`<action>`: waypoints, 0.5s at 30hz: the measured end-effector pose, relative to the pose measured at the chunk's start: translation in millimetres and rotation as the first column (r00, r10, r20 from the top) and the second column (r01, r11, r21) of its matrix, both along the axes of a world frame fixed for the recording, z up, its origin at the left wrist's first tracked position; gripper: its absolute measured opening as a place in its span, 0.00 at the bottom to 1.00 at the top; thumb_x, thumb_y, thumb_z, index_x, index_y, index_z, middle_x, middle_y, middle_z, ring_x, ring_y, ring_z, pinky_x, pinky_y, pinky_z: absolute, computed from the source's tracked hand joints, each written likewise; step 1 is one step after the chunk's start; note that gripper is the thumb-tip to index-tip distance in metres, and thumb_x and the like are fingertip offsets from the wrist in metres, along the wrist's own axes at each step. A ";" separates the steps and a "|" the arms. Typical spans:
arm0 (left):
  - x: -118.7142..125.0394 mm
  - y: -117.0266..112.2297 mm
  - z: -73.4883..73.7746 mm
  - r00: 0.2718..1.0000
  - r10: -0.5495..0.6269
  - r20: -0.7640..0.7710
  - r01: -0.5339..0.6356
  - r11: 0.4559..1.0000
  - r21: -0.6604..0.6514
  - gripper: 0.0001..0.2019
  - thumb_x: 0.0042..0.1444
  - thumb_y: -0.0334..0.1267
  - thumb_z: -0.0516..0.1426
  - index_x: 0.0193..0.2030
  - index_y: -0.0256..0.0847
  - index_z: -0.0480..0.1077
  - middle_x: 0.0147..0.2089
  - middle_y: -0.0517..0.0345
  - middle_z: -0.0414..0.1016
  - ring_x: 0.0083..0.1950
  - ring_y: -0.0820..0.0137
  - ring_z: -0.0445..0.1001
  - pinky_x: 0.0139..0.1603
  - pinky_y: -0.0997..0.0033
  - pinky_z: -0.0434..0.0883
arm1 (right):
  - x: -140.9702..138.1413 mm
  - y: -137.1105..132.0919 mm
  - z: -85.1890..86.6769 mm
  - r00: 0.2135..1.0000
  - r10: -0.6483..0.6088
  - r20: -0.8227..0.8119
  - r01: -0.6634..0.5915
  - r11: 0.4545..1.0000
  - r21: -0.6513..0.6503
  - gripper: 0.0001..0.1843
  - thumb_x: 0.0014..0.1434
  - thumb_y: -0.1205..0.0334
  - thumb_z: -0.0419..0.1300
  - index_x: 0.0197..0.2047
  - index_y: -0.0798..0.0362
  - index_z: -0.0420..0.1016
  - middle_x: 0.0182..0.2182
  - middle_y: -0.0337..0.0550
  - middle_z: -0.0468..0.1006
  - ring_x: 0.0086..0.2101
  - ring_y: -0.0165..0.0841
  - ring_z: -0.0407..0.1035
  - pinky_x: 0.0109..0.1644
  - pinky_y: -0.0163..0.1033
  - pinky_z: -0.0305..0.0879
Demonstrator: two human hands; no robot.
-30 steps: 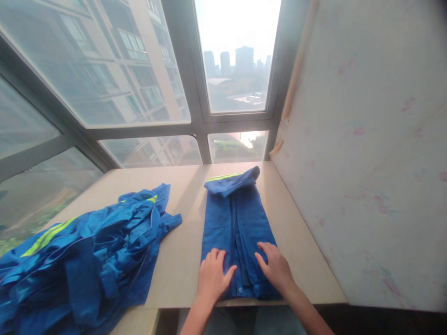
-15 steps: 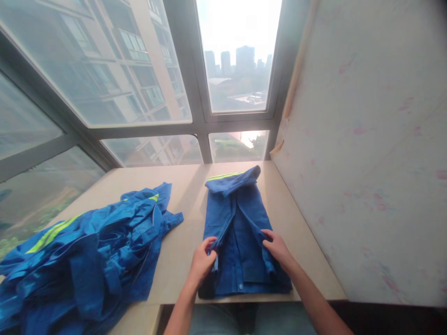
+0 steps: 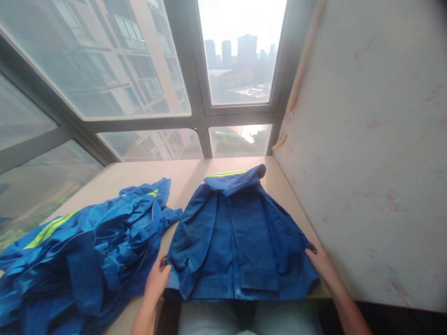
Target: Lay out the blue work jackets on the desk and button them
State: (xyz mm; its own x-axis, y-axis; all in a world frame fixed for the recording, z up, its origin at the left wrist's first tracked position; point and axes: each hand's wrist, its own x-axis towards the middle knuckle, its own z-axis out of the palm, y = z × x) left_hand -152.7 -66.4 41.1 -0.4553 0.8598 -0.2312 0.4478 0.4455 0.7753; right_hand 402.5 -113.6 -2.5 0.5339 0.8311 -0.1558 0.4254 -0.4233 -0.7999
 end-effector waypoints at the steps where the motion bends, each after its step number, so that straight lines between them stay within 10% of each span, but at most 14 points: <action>1: 5.0 4.8 4.7 0.989 -0.038 -0.145 0.041 0.999 0.022 0.19 0.48 0.33 0.55 0.48 0.35 0.72 0.48 0.43 0.78 0.51 0.53 0.77 0.54 0.53 0.73 | -3.9 3.7 4.7 0.989 0.010 0.144 -0.012 1.000 0.014 0.24 0.48 0.56 0.54 0.45 0.55 0.80 0.43 0.53 0.80 0.45 0.46 0.75 0.52 0.48 0.70; 5: 44.8 23.6 19.8 0.830 -0.198 -0.521 0.323 0.933 0.159 0.20 0.54 0.37 0.53 0.53 0.38 0.72 0.56 0.42 0.73 0.59 0.51 0.70 0.64 0.50 0.65 | -39.4 32.3 33.3 0.895 0.102 0.435 -0.182 0.972 0.146 0.22 0.57 0.60 0.52 0.52 0.55 0.76 0.50 0.55 0.75 0.53 0.46 0.68 0.63 0.53 0.60; 11: 138.4 43.2 7.3 0.620 -0.634 -0.462 0.720 0.694 0.015 0.17 0.59 0.33 0.52 0.53 0.42 0.73 0.53 0.49 0.76 0.54 0.61 0.73 0.59 0.61 0.68 | -136.5 82.9 61.6 0.931 0.357 -0.074 -0.325 0.906 0.272 0.16 0.67 0.54 0.58 0.55 0.52 0.72 0.54 0.49 0.72 0.50 0.39 0.70 0.56 0.50 0.69; 15: 171.6 54.5 -9.5 0.578 -0.635 -0.512 0.731 0.682 -0.022 0.13 0.60 0.30 0.51 0.46 0.41 0.74 0.45 0.50 0.76 0.46 0.64 0.74 0.49 0.65 0.69 | -167.4 122.2 66.4 0.907 0.389 -0.163 -0.315 0.881 0.354 0.19 0.67 0.54 0.59 0.57 0.54 0.69 0.54 0.48 0.72 0.48 0.38 0.71 0.51 0.49 0.72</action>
State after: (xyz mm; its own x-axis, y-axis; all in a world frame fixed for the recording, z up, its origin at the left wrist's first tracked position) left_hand 18.9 -11.8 31.6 0.2809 0.9596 0.0155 0.8661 -0.2604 0.4267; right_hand 235.1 8.6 63.9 0.1785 0.9819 0.0635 0.2943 0.0083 -0.9557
